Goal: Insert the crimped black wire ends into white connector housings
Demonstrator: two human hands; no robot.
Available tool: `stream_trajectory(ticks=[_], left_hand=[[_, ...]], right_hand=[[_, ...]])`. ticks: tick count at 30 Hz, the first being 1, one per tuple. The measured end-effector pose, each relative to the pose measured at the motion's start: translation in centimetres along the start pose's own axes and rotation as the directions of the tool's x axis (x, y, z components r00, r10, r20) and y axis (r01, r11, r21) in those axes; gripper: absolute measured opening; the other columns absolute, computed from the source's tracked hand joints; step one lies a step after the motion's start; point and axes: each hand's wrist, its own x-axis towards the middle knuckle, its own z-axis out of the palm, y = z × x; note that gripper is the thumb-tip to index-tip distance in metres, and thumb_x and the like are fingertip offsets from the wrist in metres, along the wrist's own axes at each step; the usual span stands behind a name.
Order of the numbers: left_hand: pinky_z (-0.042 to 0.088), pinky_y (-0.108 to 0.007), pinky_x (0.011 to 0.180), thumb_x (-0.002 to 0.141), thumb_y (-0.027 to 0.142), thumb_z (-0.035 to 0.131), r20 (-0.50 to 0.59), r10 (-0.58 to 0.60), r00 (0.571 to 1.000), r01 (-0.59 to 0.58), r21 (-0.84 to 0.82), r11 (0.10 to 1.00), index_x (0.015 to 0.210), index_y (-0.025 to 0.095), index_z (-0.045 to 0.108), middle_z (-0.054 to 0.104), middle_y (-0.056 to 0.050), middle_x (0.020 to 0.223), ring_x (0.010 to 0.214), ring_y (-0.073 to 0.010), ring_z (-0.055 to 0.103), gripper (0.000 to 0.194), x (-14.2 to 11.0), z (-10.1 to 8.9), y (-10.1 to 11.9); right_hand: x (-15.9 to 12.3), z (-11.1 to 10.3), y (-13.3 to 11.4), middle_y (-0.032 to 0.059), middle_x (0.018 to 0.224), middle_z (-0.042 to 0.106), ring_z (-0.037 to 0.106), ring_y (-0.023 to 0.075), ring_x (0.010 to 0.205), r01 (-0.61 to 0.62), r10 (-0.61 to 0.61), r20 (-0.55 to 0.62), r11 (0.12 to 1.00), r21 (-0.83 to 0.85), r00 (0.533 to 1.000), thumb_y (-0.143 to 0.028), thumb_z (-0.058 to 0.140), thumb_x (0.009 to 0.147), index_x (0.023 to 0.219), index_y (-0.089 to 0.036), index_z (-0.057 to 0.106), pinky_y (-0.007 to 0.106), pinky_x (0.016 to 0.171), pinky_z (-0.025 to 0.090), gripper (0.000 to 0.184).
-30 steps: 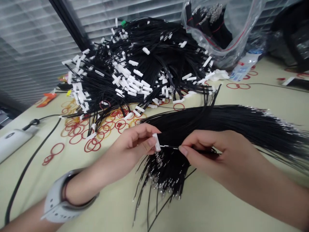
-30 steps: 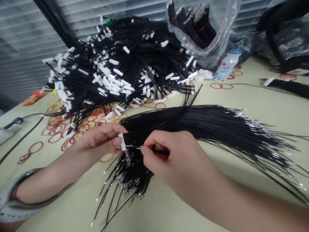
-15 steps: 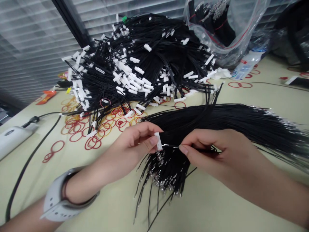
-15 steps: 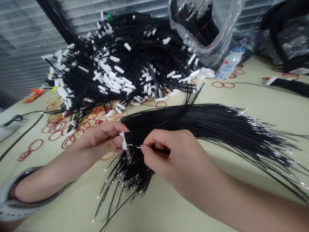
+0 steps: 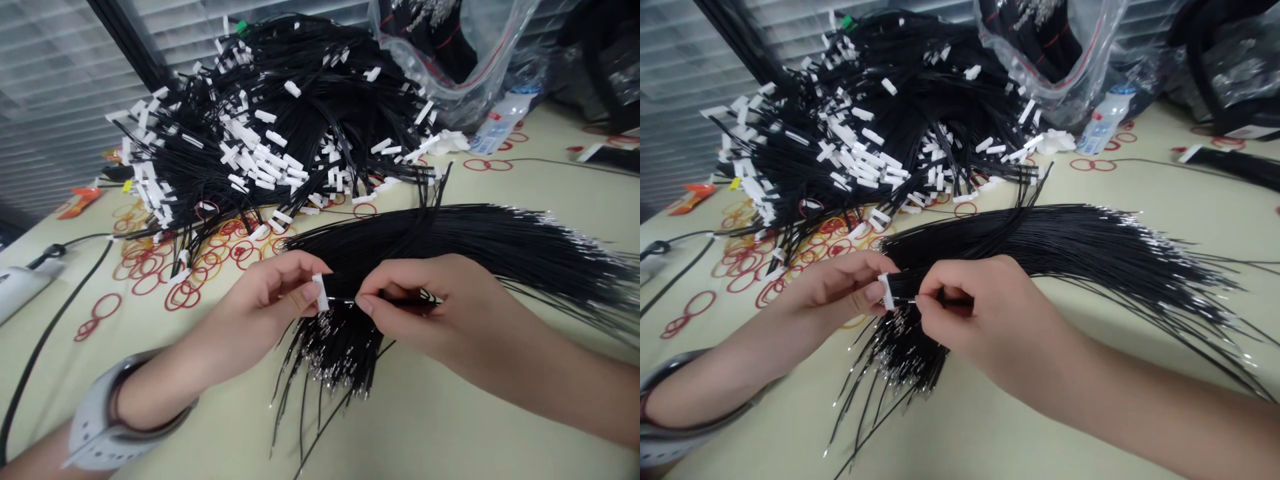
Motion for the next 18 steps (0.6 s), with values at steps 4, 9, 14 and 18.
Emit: stream_trajectory(ticks=[4, 9, 14, 18], left_hand=[[0.045, -0.012, 0.058, 0.084, 0.013, 0.053, -0.001, 0.019, 1.0, -0.019, 0.011, 1.0, 0.087, 0.017, 0.059, 0.057, 0.004, 0.067, 0.063, -0.0062, 0.052, 0.008, 0.0, 0.1, 0.0], [0.047, -0.014, 0.057, 0.082, 0.015, 0.055, -0.039, 0.019, 0.999, -0.016, 0.06, 0.998, 0.087, 0.018, 0.059, 0.06, 0.003, 0.068, 0.063, -0.0079, 0.054, 0.007, 0.0, 0.5, -0.3], [0.051, -0.017, 0.062, 0.081, 0.015, 0.054, -0.088, -0.027, 0.996, 0.029, 0.019, 0.999, 0.086, 0.018, 0.059, 0.061, 0.002, 0.071, 0.066, -0.0089, 0.056, 0.008, 0.0, 1.1, -0.8], [0.052, -0.019, 0.062, 0.081, 0.016, 0.054, -0.109, -0.024, 0.994, 0.029, 0.042, 0.999, 0.085, 0.018, 0.059, 0.06, 0.002, 0.072, 0.066, -0.0097, 0.056, 0.007, 0.0, 1.3, -0.8]], right_hand=[[0.1, 0.1, 0.1, -0.0076, 0.048, 0.04, 0.031, 0.0046, 0.045, 0.038, -0.038, 0.013, 0.999, -0.013, 0.999, -0.019, 0.052, 0.079, 0.065, -0.02, 0.058, 0.017, 0.04, 0.023, 0.015], [0.2, 0.5, 0.3, -0.0078, 0.05, 0.043, 0.035, 0.0043, 0.045, 0.102, -0.101, 0.021, 0.994, -0.051, 0.995, -0.017, 0.051, 0.081, 0.07, -0.019, 0.059, 0.018, 0.044, 0.026, 0.014], [0.2, 1.1, 0.6, -0.0078, 0.05, 0.046, 0.038, 0.0055, 0.048, 0.139, -0.137, 0.026, 0.983, -0.118, 0.99, -0.016, 0.047, 0.084, 0.072, -0.019, 0.058, 0.021, 0.051, 0.028, 0.016], [0.3, 1.4, 0.6, -0.0069, 0.052, 0.049, 0.038, 0.0068, 0.049, 0.147, -0.148, 0.0, 0.979, -0.141, 0.989, -0.016, 0.046, 0.084, 0.073, -0.019, 0.057, 0.023, 0.054, 0.028, 0.016]])
